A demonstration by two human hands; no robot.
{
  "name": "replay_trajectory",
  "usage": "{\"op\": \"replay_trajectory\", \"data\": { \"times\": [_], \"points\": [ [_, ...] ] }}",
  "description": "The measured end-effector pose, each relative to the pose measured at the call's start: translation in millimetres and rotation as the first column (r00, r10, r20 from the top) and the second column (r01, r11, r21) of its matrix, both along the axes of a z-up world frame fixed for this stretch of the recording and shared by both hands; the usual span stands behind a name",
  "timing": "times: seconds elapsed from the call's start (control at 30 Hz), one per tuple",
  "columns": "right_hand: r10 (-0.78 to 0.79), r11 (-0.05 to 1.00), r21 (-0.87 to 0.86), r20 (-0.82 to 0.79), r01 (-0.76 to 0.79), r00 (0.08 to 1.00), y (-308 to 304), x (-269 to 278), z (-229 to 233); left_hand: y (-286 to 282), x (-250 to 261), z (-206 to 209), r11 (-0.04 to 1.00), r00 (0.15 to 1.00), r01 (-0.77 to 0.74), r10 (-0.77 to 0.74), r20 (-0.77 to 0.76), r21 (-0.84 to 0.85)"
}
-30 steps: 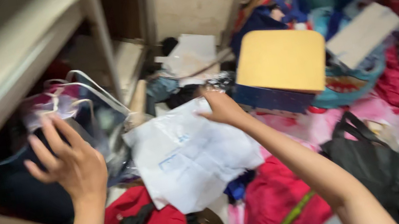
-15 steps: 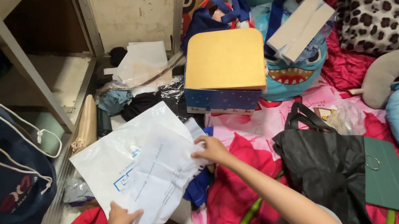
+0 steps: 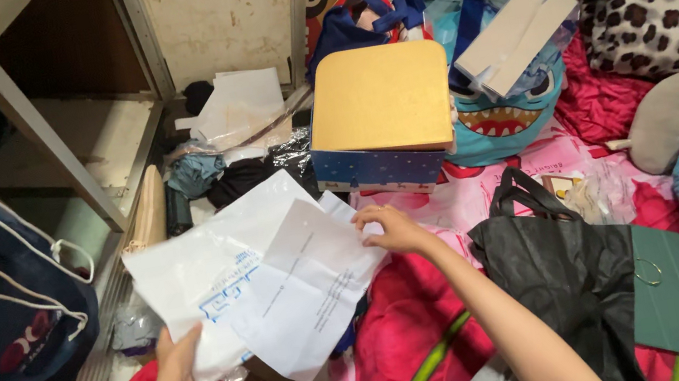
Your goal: The person sits on a bed and sorts through a pile of various reusable shopping bags and plastic packaging. They pick up each bag, unfold it to display the design or logo, and then place it into a nearby open closet shelf or onto the bed.
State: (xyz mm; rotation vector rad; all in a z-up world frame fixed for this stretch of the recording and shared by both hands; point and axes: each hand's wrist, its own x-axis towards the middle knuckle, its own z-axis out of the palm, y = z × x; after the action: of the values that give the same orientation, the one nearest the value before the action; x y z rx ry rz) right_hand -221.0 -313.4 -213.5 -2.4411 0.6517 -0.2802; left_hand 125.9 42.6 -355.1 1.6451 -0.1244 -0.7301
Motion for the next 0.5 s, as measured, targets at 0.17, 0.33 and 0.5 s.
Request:
{"op": "replay_trajectory", "data": {
  "times": [0.17,0.33,0.5],
  "points": [
    [-0.203,0.741,0.634,0.528,-0.224,0.825,-30.6,-0.9,-40.9,-16.1,-37.3,78.3,0.961,0.747,0.032,0.160,0.646,-0.276],
    [-0.435,0.532,0.843,0.349,-0.075,0.830,-69.4,-63.9,-21.7,-16.5,-92.4,140.5,0.977,0.025,0.213,0.006,1.000,-0.011],
    [-0.287,0.692,0.719,0.357,-0.065,0.889,-84.8,-151.6,-22.9,-17.3,-157.2,187.0,0.782,-0.245,0.562,-0.155,0.957,0.270]
  ]
}}
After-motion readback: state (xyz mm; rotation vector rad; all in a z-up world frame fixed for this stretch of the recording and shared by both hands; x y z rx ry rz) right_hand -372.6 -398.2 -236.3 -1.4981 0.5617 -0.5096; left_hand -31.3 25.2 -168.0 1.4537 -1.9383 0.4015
